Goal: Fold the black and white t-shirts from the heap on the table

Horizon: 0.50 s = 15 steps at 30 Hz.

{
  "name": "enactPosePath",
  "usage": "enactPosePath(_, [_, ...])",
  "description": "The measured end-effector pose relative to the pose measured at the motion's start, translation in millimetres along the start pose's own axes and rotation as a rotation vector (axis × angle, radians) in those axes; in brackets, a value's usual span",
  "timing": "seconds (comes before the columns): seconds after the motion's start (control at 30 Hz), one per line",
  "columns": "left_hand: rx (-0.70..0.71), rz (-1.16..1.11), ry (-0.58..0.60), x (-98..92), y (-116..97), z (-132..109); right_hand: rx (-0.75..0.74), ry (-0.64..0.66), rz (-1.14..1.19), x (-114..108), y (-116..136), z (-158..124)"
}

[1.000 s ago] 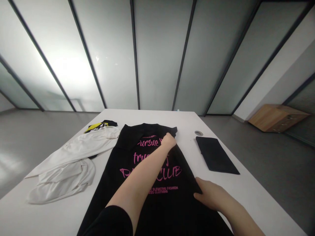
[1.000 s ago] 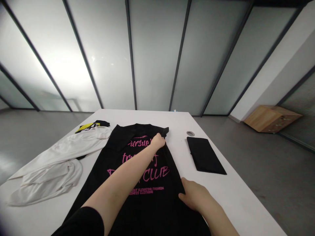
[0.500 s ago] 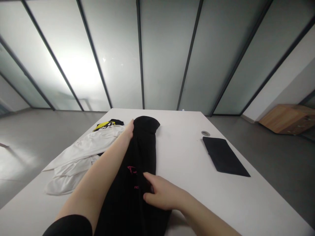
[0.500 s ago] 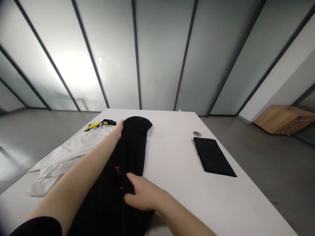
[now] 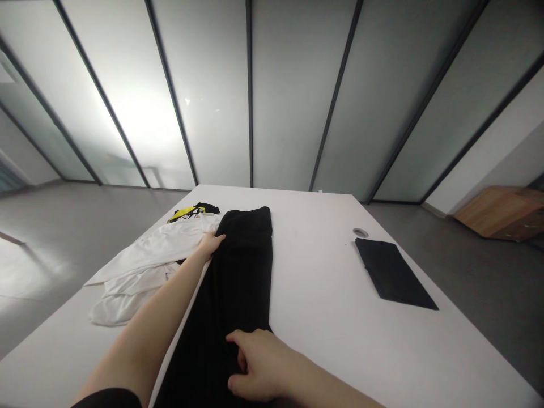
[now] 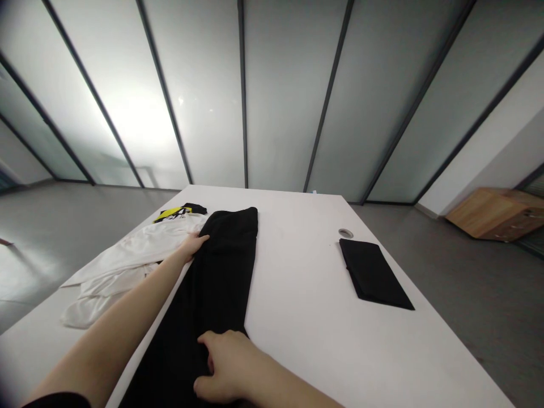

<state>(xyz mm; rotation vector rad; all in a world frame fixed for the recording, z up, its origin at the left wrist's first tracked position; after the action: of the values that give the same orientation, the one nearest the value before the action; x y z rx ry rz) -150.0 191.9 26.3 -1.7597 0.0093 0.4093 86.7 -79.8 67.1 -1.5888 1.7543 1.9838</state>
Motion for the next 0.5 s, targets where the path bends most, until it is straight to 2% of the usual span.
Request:
enactPosePath(0.1, [0.012, 0.039, -0.016, 2.5, -4, 5, 0.0, -0.059, 0.022, 0, 13, -7])
enactPosePath(0.17, [0.014, 0.06, -0.009, 1.5, -8, 8, -0.017, -0.053, 0.128, 2, 25, -6])
enactPosePath(0.23, [0.019, 0.078, 0.007, -0.1, -12, 8, -0.049, 0.034, 0.283, 6, 38, -2])
enactPosePath(0.3, [0.033, 0.095, 0.032, -1.7, -15, 6, -0.11, 0.179, 0.428, 12, 47, 4])
enactPosePath(0.37, [0.054, 0.118, 0.061, -4.0, -16, 3, -0.196, 0.286, 0.501, 18, 50, 10])
enactPosePath(0.4, [0.065, 0.136, 0.072, -5.6, -17, 2, -0.229, 0.281, 0.502, 19, 46, 13])
enactPosePath(0.43, [0.075, 0.161, 0.077, -7.7, -16, 0, -0.238, 0.218, 0.485, 17, 40, 17])
enactPosePath(0.5, [0.094, 0.234, 0.059, -13.2, -14, -3, -0.159, -0.045, 0.403, 6, 16, 24])
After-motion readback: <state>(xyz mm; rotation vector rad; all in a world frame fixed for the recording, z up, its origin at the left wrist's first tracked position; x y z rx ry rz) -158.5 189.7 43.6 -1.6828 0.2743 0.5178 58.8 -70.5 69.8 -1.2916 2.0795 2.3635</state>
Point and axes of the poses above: each hand's wrist, its own z-axis towards the middle knuckle, its own x-axis out of the palm, y = z × x, the point moved 2 cm from there along z, towards the middle knuckle, and after that the axes turned 5 degrees about -y, right-handed, at the moved point
